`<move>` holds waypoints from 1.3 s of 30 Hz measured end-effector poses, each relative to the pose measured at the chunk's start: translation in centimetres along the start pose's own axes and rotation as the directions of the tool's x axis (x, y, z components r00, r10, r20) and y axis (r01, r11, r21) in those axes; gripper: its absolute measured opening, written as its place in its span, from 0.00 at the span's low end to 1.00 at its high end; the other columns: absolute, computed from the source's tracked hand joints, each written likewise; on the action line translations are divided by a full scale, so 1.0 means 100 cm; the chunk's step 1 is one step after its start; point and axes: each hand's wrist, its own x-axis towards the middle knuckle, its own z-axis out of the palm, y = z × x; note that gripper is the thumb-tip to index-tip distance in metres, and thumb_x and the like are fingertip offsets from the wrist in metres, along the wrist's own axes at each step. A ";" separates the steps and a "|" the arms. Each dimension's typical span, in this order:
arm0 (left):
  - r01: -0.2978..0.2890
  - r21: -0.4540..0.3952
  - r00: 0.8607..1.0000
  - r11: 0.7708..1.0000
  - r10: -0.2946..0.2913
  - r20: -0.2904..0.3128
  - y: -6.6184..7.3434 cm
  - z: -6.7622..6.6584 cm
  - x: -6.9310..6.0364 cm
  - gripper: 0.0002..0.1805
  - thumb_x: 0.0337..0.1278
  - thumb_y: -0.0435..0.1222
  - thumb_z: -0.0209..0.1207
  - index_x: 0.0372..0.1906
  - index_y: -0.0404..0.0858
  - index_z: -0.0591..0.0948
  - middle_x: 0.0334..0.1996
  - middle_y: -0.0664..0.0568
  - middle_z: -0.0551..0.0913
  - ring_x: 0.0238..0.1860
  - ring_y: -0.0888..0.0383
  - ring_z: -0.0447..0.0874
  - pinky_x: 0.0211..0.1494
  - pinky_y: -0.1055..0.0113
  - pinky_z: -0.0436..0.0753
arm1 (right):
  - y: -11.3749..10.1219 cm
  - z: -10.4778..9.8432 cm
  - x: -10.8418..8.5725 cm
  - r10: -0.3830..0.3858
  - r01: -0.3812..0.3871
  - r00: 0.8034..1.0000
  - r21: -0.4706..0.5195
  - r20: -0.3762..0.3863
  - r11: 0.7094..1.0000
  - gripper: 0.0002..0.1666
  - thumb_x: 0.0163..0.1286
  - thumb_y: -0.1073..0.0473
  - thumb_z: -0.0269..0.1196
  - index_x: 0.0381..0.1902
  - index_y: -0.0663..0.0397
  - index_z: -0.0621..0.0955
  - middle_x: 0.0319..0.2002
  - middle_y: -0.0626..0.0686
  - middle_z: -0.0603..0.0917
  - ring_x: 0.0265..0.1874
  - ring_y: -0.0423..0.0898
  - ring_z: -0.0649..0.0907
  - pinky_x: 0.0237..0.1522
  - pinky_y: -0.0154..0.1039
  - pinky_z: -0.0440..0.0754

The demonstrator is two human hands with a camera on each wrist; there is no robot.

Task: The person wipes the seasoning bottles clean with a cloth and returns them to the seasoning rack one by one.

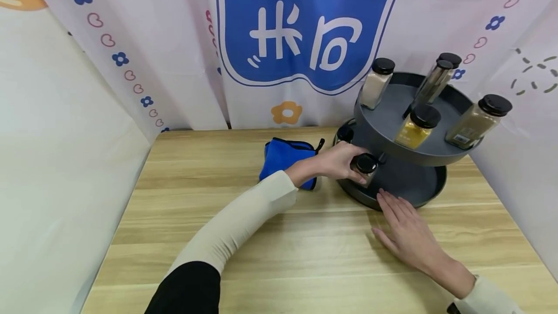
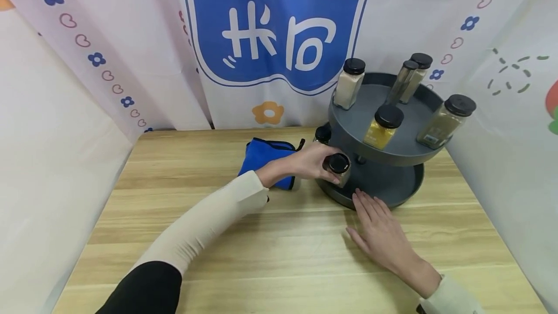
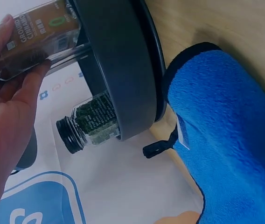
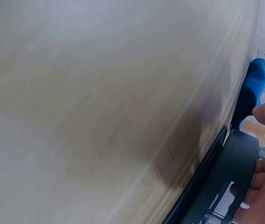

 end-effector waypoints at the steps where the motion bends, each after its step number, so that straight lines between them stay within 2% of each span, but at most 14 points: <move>1: -0.002 0.009 1.000 1.000 0.002 0.010 0.000 0.000 0.002 0.32 0.58 0.39 0.78 0.65 0.34 0.80 0.57 0.47 0.88 0.57 0.57 0.87 0.60 0.76 0.78 | 0.000 0.000 0.000 0.001 -0.001 1.000 -0.002 -0.001 1.000 0.50 0.85 0.30 0.39 0.73 0.74 0.70 0.69 0.72 0.76 0.66 0.67 0.78 0.63 0.65 0.73; 6: -0.005 0.013 0.997 1.000 0.004 0.078 -0.003 0.002 0.009 0.30 0.59 0.39 0.77 0.64 0.35 0.81 0.56 0.48 0.88 0.57 0.58 0.86 0.61 0.75 0.78 | -0.001 0.000 -0.001 0.011 -0.011 1.000 -0.001 0.002 1.000 0.51 0.85 0.30 0.38 0.73 0.75 0.70 0.69 0.73 0.75 0.65 0.67 0.78 0.63 0.65 0.72; 13: 0.002 0.010 0.988 1.000 -0.004 0.156 -0.009 0.005 0.012 0.28 0.58 0.39 0.78 0.62 0.37 0.83 0.54 0.50 0.88 0.55 0.59 0.86 0.60 0.75 0.78 | -0.002 -0.001 -0.001 0.018 -0.018 1.000 0.003 0.003 1.000 0.51 0.85 0.30 0.39 0.73 0.75 0.70 0.69 0.72 0.75 0.66 0.67 0.78 0.64 0.64 0.72; 20: -0.011 0.009 0.983 1.000 0.009 0.183 -0.014 0.008 0.015 0.26 0.58 0.38 0.78 0.60 0.36 0.84 0.54 0.49 0.88 0.56 0.58 0.85 0.61 0.73 0.77 | -0.002 0.000 -0.001 0.008 -0.008 1.000 0.010 -0.016 1.000 0.50 0.85 0.31 0.40 0.73 0.75 0.71 0.69 0.72 0.76 0.65 0.67 0.78 0.63 0.65 0.73; 33: 0.042 0.028 0.977 0.999 -0.047 0.210 -0.022 0.015 0.018 0.26 0.57 0.39 0.78 0.59 0.39 0.84 0.54 0.51 0.87 0.55 0.60 0.84 0.60 0.74 0.75 | -0.002 0.000 -0.001 0.020 -0.020 1.000 0.010 0.003 1.000 0.50 0.85 0.30 0.40 0.73 0.73 0.71 0.70 0.71 0.76 0.66 0.66 0.78 0.63 0.64 0.72; 39: 0.050 -0.004 0.976 0.999 -0.048 0.215 -0.024 0.016 0.017 0.27 0.58 0.38 0.78 0.61 0.38 0.83 0.55 0.50 0.87 0.54 0.60 0.84 0.59 0.74 0.75 | -0.001 0.000 -0.001 0.020 -0.020 1.000 0.014 0.008 1.000 0.50 0.85 0.31 0.40 0.74 0.73 0.70 0.70 0.71 0.75 0.66 0.66 0.78 0.64 0.63 0.72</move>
